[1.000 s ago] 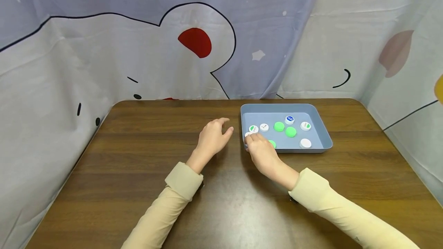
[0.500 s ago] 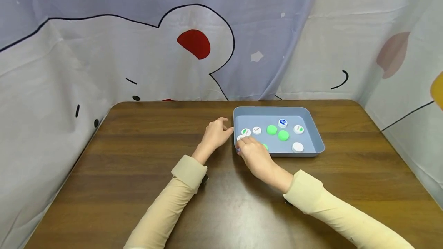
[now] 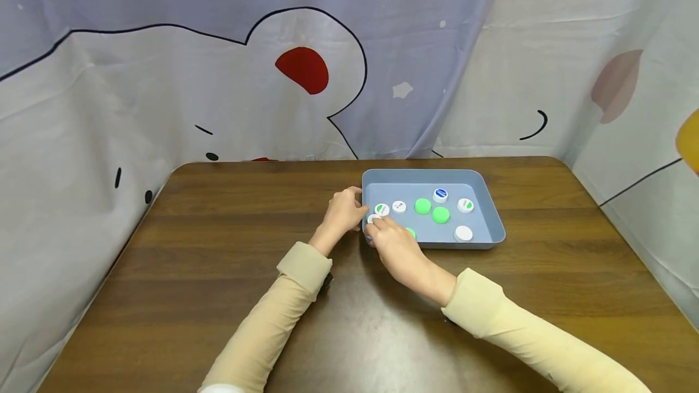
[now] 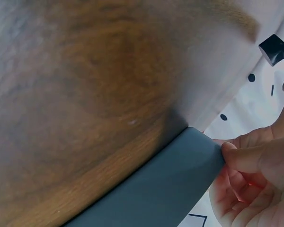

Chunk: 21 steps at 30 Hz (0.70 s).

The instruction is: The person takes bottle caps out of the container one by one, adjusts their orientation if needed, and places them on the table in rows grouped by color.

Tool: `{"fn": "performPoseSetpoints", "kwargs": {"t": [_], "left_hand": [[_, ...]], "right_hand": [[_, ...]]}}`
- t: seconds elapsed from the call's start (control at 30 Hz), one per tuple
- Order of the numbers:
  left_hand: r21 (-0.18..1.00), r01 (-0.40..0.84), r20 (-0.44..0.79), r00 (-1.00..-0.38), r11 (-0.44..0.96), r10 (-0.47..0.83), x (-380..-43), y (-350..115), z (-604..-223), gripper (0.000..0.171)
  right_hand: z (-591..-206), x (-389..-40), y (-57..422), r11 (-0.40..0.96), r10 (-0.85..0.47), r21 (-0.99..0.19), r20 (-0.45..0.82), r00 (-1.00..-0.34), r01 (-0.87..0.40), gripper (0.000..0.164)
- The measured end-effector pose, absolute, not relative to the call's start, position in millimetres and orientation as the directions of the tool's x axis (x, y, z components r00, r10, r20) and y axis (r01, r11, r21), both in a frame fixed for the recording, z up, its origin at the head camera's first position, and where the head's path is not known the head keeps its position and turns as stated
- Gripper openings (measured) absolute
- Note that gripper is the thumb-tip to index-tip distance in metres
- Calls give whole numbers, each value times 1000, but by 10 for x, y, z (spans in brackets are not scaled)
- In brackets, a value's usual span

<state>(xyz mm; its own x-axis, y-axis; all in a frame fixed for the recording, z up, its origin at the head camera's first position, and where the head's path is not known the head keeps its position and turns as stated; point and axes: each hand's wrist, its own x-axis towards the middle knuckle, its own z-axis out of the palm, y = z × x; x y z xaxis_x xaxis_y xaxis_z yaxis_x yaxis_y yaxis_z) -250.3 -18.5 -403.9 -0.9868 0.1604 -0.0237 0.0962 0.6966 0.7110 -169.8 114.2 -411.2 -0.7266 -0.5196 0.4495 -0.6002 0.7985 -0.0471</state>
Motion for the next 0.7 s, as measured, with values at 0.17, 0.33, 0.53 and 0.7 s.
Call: {"fn": "performPoseSetpoints", "kwargs": {"t": [0.17, 0.33, 0.53, 0.7], "left_hand": [[693, 92, -16, -990, 715, 143, -2532, -186, -4075, 43], [658, 115, 20, -991, 745, 135, -2533, -216, -4070, 41], [657, 124, 30, -990, 743, 138, -2526, -267, -4058, 39], [668, 105, 9, -991, 736, 133, -2520, -311, -4060, 36]], "right_hand": [[-4118, -1713, 1123, 794, -528, -39, 449, -720, -607, 13], [-4135, -1733, 1091, 786, -536, -37, 457, -710, -617, 10], [-4114, -1728, 1105, 767, -538, -90, 452, -712, -636, 11], [-4111, -1750, 1169, 767, -526, -104, 461, -714, -633, 10]]}}
